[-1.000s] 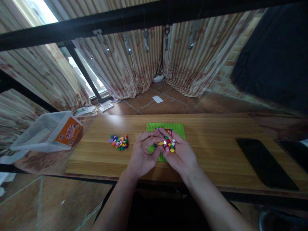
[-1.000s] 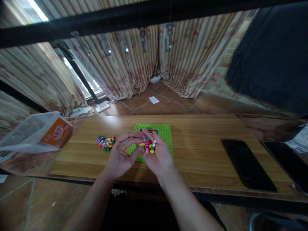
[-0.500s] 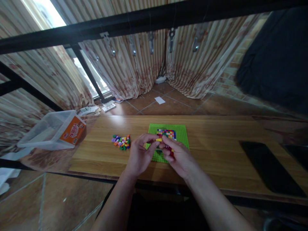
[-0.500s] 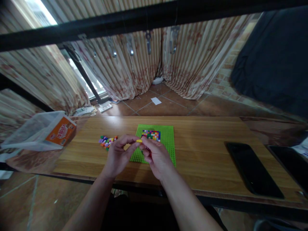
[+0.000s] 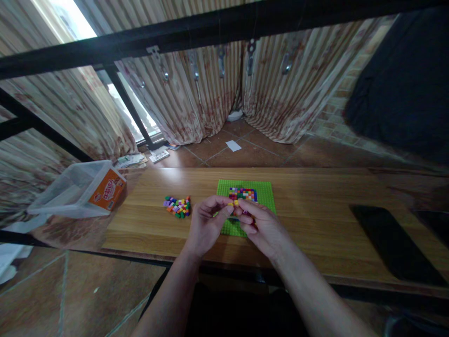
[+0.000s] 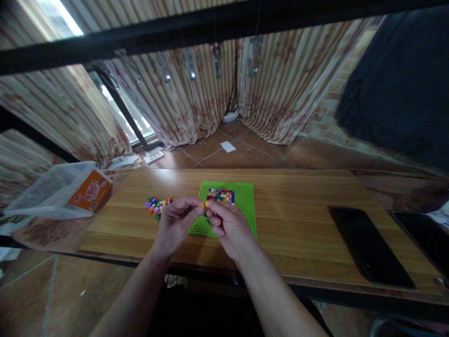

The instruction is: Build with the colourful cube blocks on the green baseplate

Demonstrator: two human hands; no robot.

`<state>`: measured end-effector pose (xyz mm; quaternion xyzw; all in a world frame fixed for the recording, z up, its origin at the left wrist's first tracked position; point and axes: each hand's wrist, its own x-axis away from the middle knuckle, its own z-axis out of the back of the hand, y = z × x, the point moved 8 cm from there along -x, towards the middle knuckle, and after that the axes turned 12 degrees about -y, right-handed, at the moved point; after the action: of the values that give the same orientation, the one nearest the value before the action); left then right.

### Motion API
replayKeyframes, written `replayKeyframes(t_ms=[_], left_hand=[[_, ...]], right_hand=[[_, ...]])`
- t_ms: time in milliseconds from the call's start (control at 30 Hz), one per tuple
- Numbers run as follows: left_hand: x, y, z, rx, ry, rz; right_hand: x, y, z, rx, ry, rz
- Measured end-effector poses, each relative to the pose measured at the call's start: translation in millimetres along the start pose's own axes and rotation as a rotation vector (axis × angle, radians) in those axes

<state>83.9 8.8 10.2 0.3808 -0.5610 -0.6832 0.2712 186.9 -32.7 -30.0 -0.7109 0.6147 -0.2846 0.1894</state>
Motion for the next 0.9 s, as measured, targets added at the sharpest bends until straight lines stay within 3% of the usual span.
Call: replayKeyframes(t_ms=[200, 333, 533, 900], left_hand=[[-2, -10, 6, -0.053, 0.016, 0.023], [-2, -21, 17, -0.254, 0.066, 0.093], [-1, -28, 15, -0.542, 0.018, 0.146], [-6, -23, 5, -0.616, 0.037, 0.171]], right_hand=[[-1, 1, 5, -0.094, 0.028, -0.01], [-1, -5, 10, -0.137, 0.076, 0.006], [0, -10, 14, -0.154, 0.118, 0.014], [2, -11, 13, -0.129, 0.115, 0.006]])
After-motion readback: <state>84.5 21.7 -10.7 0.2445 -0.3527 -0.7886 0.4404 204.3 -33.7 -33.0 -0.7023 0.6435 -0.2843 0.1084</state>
